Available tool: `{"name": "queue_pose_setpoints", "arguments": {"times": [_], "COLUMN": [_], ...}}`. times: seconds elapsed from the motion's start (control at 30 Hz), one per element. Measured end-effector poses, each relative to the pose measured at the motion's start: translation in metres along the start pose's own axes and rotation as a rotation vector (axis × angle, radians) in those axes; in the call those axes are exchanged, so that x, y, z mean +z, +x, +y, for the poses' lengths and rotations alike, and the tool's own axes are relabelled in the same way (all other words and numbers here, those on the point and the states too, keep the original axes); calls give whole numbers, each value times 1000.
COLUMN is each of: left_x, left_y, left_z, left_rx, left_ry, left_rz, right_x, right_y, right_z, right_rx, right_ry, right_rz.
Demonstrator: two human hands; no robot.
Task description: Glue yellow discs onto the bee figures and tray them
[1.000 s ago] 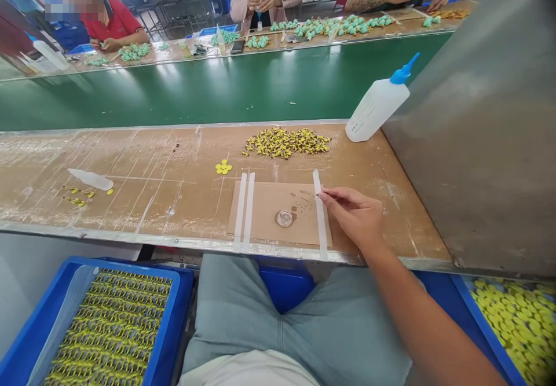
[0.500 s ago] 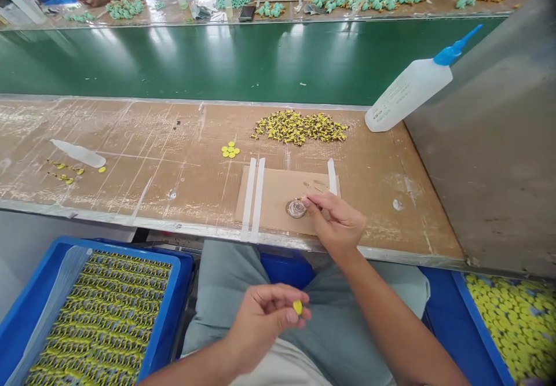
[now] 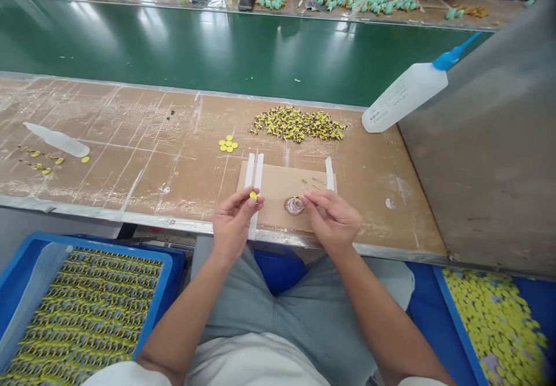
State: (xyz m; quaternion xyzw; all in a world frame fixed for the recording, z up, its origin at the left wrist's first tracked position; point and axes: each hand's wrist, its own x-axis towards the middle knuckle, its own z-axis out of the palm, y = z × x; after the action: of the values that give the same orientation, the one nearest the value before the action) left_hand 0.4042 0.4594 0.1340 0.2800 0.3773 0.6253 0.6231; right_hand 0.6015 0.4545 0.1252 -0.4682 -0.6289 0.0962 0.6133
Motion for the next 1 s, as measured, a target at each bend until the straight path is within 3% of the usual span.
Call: {"name": "queue_pose_setpoints", "arguments": {"times": [0.6,0.77,1.0], "left_x": [-4,-3,-3], "left_y": [3,3,3], "left_z": [3,3,2], "left_rx": [-96,-80,-75], "left_ry": [-74,-70,-64], "left_rz": [17,18,15], "right_x": [-1,-5,-6], "right_y": [1,1,5], "right_z": [-1,3,1], "right_rx": [30,-23,-121], "right_ry": [10,-9,-115], "right_rz": [-11,10,-58]}}
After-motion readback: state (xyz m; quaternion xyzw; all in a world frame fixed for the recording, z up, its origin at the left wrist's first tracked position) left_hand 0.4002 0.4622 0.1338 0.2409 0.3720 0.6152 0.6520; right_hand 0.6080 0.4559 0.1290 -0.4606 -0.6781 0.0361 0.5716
